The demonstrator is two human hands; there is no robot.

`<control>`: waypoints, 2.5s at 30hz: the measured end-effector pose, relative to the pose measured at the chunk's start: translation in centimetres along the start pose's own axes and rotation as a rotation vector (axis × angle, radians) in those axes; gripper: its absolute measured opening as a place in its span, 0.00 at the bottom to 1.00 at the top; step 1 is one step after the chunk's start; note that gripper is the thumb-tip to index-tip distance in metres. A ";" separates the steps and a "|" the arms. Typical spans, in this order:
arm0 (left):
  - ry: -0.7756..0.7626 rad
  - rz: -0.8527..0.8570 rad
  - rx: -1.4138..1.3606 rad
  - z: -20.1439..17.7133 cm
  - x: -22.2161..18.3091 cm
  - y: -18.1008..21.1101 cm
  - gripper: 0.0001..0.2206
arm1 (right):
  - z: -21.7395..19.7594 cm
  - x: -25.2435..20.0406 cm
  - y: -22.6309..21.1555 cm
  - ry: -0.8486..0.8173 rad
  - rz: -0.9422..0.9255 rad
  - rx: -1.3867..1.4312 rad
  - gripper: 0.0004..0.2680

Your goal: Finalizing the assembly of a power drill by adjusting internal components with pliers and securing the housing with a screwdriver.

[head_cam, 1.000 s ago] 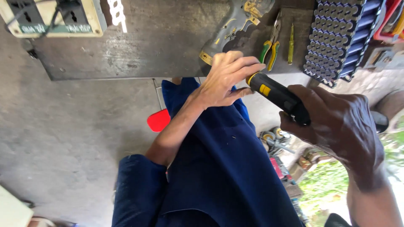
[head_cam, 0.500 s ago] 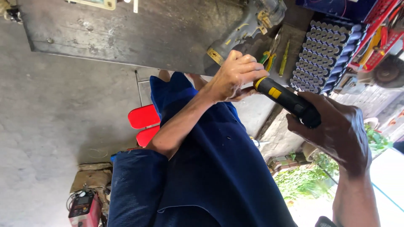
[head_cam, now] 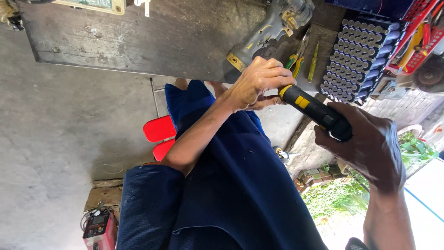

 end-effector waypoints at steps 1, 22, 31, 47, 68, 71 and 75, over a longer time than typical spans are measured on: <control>-0.012 0.002 -0.009 0.1 0.1 0.0 0.20 | 0.0 0.0 0.0 0.003 -0.006 -0.014 0.14; 0.097 -0.601 0.345 -3.3 -5.0 -4.7 0.42 | -0.3 0.6 -0.5 -0.059 -0.046 -0.093 0.15; 0.168 -0.452 0.464 -1.2 -3.5 -2.7 0.24 | 0.8 -0.5 1.6 -0.068 0.113 0.005 0.17; 0.255 -0.157 0.199 -0.6 -1.4 0.9 0.17 | 0.5 -0.4 1.1 -0.029 0.098 0.030 0.15; 0.088 -0.077 -0.023 0.0 -0.4 -0.2 0.18 | 0.8 -0.8 1.1 -0.026 0.029 -0.065 0.17; 0.112 -0.084 0.028 -0.1 -0.6 0.0 0.20 | 1.0 -0.9 1.4 -0.065 0.056 -0.067 0.17; 0.107 -0.153 0.065 -1.1 -1.2 0.3 0.19 | 0.9 -0.7 0.9 -0.069 0.049 -0.116 0.18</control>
Point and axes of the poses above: each hand's wrist, its own x-axis towards the middle knuckle, its own z-axis out of the palm, y = z × x, the point moved 8 cm from there along x, towards the middle knuckle, and after that the axes turned 9 degrees about -z, right-handed, at the moved point
